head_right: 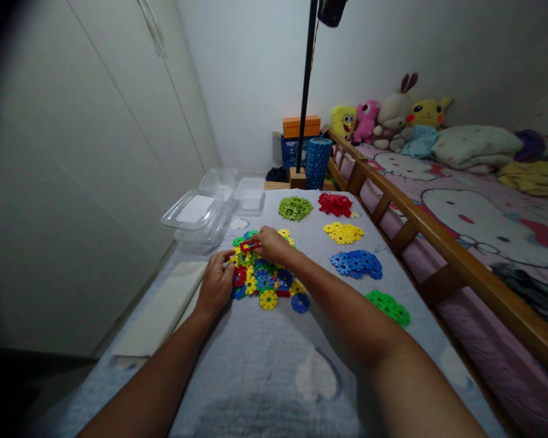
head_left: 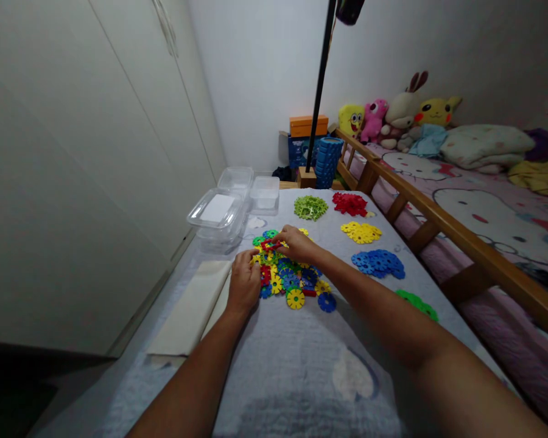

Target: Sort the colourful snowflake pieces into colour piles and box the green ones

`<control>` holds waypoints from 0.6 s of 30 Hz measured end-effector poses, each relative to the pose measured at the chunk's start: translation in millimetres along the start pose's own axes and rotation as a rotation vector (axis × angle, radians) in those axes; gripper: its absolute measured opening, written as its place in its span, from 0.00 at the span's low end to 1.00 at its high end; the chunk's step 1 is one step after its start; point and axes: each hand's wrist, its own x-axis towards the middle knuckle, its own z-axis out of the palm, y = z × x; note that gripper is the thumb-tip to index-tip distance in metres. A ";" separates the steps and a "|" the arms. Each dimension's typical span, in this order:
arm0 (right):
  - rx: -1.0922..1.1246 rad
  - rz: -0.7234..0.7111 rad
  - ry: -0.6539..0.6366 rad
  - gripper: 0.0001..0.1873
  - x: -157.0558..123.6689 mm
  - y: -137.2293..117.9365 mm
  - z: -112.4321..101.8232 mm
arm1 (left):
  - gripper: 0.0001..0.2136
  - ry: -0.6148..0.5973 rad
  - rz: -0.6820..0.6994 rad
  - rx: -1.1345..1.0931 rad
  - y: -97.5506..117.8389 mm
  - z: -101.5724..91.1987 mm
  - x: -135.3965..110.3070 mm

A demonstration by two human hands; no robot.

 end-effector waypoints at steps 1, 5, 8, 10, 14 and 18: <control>-0.017 0.004 -0.012 0.13 1.7 -2.7 2.1 | 0.14 0.005 -0.005 -0.003 -0.2 0.3 0.3; -0.024 0.030 -0.018 0.11 5.9 -7.7 6.2 | 0.15 0.009 -0.019 -0.016 -1.8 1.3 1.2; 0.041 0.043 0.038 0.11 6.3 0.9 3.1 | 0.15 0.000 -0.020 -0.014 -2.8 1.5 1.4; 0.092 0.071 0.096 0.11 4.0 16.5 -3.8 | 0.15 -0.003 -0.022 -0.012 -3.1 1.6 1.4; 0.204 0.210 0.258 0.10 -9.4 74.0 -27.2 | 0.15 -0.009 -0.033 -0.002 -2.5 1.6 0.9; 0.310 0.456 0.506 0.09 -29.4 149.9 -52.0 | 0.15 -0.022 -0.025 0.006 -1.8 1.3 0.2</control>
